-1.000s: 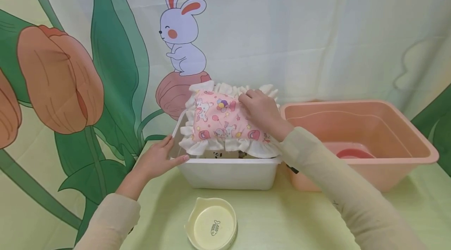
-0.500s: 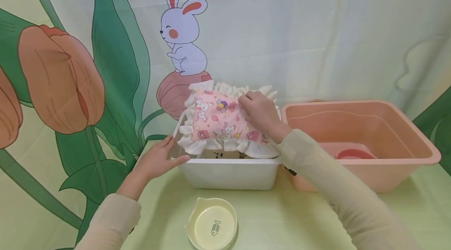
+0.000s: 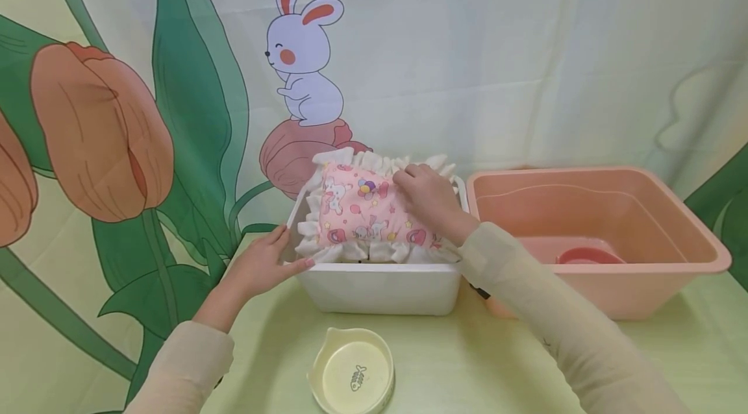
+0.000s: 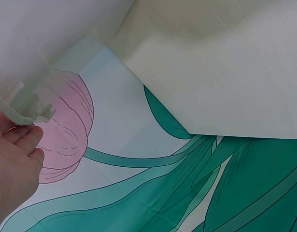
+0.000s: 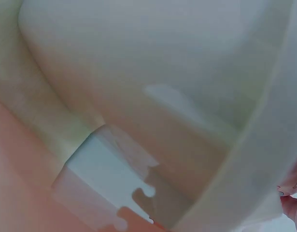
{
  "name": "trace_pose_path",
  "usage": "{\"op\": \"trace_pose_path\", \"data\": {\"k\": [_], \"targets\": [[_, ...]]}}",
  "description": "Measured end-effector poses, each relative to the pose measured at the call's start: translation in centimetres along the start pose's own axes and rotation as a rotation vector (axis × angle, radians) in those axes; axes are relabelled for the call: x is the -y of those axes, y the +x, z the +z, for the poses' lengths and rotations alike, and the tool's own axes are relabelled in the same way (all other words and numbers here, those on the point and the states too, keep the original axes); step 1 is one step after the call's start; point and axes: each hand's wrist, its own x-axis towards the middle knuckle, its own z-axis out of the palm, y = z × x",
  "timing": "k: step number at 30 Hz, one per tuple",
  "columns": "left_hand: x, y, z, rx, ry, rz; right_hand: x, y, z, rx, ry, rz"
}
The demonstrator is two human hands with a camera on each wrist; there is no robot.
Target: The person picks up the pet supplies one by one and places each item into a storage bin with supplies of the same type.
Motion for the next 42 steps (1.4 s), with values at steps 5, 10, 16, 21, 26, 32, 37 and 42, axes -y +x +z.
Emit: {"op": "trace_pose_path", "data": {"k": [5, 10, 16, 21, 26, 32, 37, 42], "targets": [[0.1, -0.1, 0.1, -0.006, -0.004, 0.003, 0.0, -0.3, 0.2, 0.044, 0.036, 0.027], [0.0, -0.1, 0.1, -0.011, -0.001, 0.007, 0.0, -0.4, 0.5, 0.060, 0.063, 0.033], [0.0, -0.2, 0.0, -0.012, 0.002, 0.011, 0.0, -0.5, 0.7, 0.102, 0.072, 0.038], [-0.1, -0.2, -0.1, -0.016, -0.003, 0.012, 0.1, -0.7, 0.8, 0.157, 0.081, 0.062], [-0.1, -0.1, 0.0, -0.013, -0.001, 0.006, 0.2, -0.8, 1.3, 0.187, 0.101, 0.083], [0.0, 0.0, 0.1, -0.009, -0.003, -0.001, 0.2, -1.0, 1.7, 0.200, 0.120, 0.088], [0.0, -0.1, 0.0, -0.013, 0.000, 0.008, 0.2, -1.0, 1.9, 0.240, 0.149, 0.118], [-0.1, -0.1, 0.0, -0.007, -0.002, 0.007, 0.2, -1.2, 2.3, 0.302, 0.206, 0.186]]}}
